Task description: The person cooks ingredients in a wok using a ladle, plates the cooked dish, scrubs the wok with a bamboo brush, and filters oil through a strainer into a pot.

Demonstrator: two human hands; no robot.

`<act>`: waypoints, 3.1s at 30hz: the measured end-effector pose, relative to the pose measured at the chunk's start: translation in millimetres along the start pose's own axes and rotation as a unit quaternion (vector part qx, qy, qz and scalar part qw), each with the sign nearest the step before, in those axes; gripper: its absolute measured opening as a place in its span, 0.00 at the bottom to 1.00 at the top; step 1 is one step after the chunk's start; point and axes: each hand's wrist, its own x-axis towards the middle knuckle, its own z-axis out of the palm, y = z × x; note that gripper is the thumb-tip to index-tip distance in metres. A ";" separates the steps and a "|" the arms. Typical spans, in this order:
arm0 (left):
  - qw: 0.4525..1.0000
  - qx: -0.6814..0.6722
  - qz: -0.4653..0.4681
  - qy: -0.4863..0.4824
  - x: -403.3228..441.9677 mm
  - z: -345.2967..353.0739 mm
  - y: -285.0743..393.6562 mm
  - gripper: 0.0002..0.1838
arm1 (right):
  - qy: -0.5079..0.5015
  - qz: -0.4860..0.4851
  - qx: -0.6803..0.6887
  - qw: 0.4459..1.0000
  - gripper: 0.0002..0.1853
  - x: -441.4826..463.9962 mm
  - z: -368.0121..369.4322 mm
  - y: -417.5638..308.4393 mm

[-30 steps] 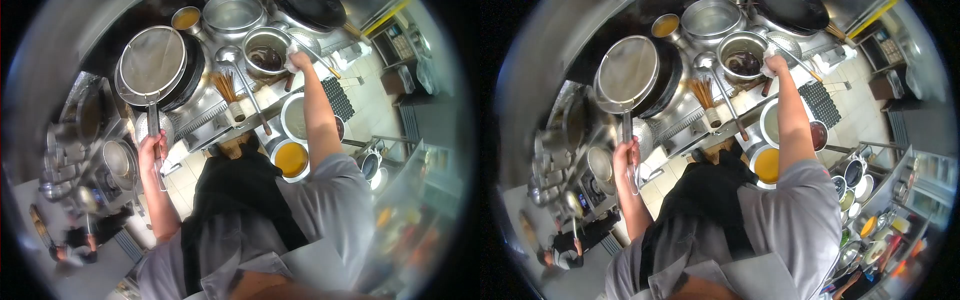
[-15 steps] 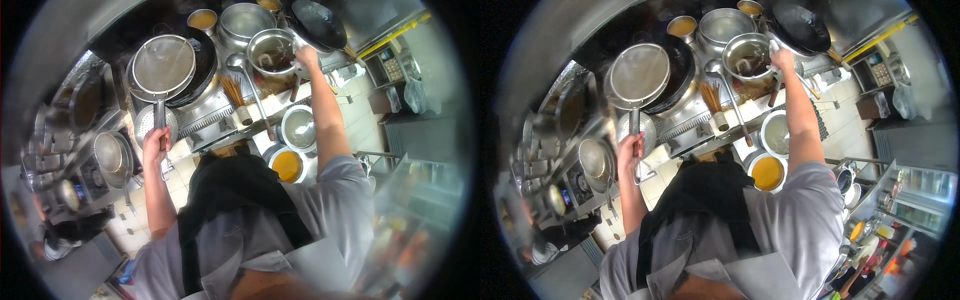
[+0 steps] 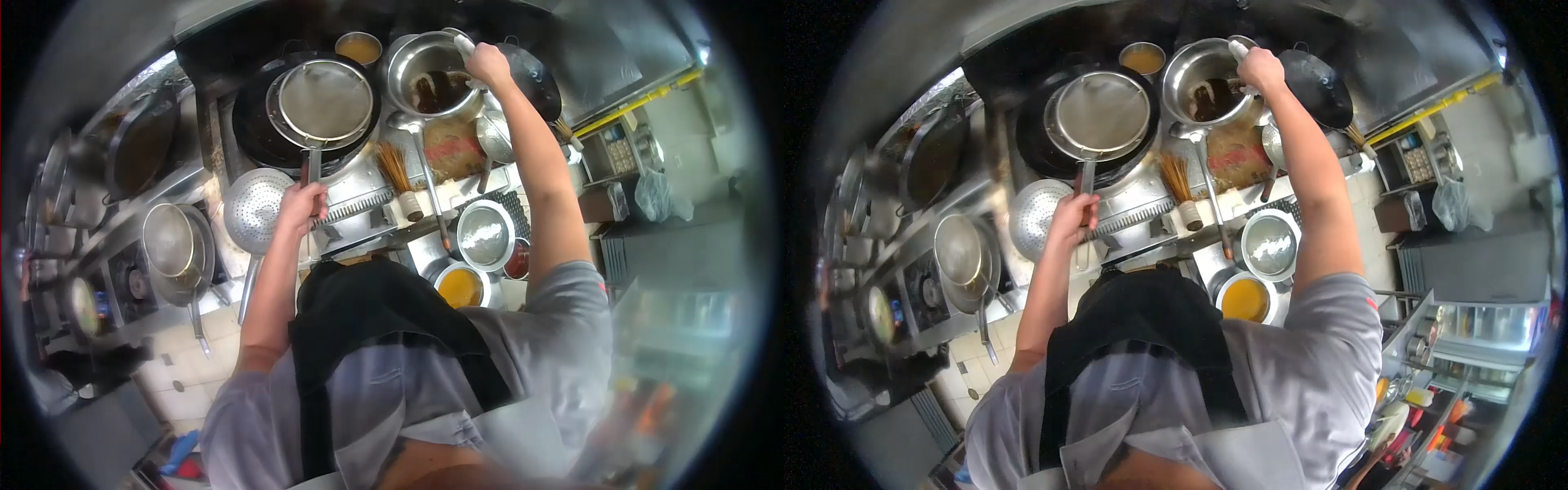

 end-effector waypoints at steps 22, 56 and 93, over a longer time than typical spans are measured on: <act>0.999 -0.029 -0.020 -0.037 8.9 -2.3 9.2 0.05 | 0.022 -0.117 -0.095 0.988 0.18 -11.0 -9.0 -186.5; 0.998 -0.045 -0.040 -0.030 8.8 2.5 -1.4 0.06 | 0.061 -0.190 -0.144 0.969 0.24 6.4 -8.8 -213.9; 0.998 -0.051 -0.026 -0.035 9.8 10.2 -1.0 0.05 | 0.020 -0.101 -0.090 0.991 0.19 3.6 -27.9 -197.3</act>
